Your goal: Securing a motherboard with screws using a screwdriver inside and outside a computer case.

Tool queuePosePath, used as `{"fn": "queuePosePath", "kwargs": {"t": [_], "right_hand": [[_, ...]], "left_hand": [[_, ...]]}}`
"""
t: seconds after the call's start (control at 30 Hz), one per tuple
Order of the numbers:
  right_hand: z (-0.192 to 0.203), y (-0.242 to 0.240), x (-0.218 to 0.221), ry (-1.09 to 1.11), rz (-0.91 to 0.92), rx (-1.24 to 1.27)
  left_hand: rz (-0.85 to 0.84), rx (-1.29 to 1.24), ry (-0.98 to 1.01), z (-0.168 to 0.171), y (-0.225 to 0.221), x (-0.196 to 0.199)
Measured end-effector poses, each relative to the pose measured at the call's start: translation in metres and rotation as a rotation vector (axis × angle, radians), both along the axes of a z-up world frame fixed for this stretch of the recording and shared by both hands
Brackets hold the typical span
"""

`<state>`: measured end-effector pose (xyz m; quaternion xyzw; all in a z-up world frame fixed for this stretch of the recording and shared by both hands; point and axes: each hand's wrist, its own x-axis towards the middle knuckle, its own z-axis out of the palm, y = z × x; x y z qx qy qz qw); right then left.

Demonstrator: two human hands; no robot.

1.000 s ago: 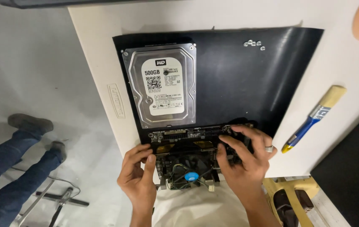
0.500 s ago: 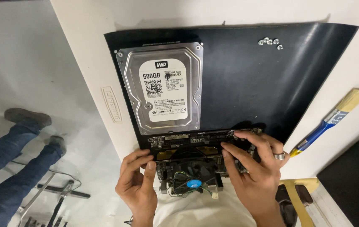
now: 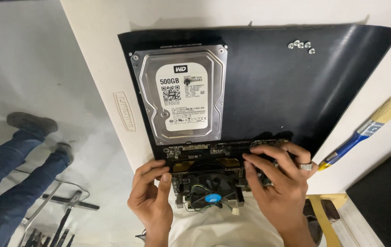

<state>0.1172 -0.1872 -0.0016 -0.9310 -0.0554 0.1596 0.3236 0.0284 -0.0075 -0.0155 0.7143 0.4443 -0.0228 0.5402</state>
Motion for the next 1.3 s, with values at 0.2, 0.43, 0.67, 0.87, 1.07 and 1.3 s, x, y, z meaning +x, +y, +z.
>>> {"fn": "queuePosePath", "kwargs": {"t": [0.2, 0.43, 0.67, 0.87, 1.07, 1.3], "right_hand": [[0.003, -0.004, 0.003, 0.045, 0.058, -0.002], [0.005, 0.001, 0.002, 0.004, 0.052, -0.106], [0.008, -0.005, -0.031, -0.058, 0.045, 0.041], [0.018, 0.008, -0.055, -0.089, -0.044, 0.195], [0.022, 0.007, -0.064, -0.048, -0.204, 0.330], [0.020, 0.003, -0.071, 0.077, -0.290, 0.377]], "left_hand": [[-0.003, 0.031, -0.010, -0.003, -0.002, -0.001], [-0.009, 0.043, -0.021, 0.001, -0.003, 0.004], [-0.053, 0.082, -0.037, 0.027, -0.012, 0.015], [-0.336, 0.218, -0.184, 0.028, -0.019, -0.004], [-0.250, 0.221, -0.257, 0.041, -0.023, -0.007], [-0.234, 0.149, -0.184, 0.049, -0.021, -0.010]]}}
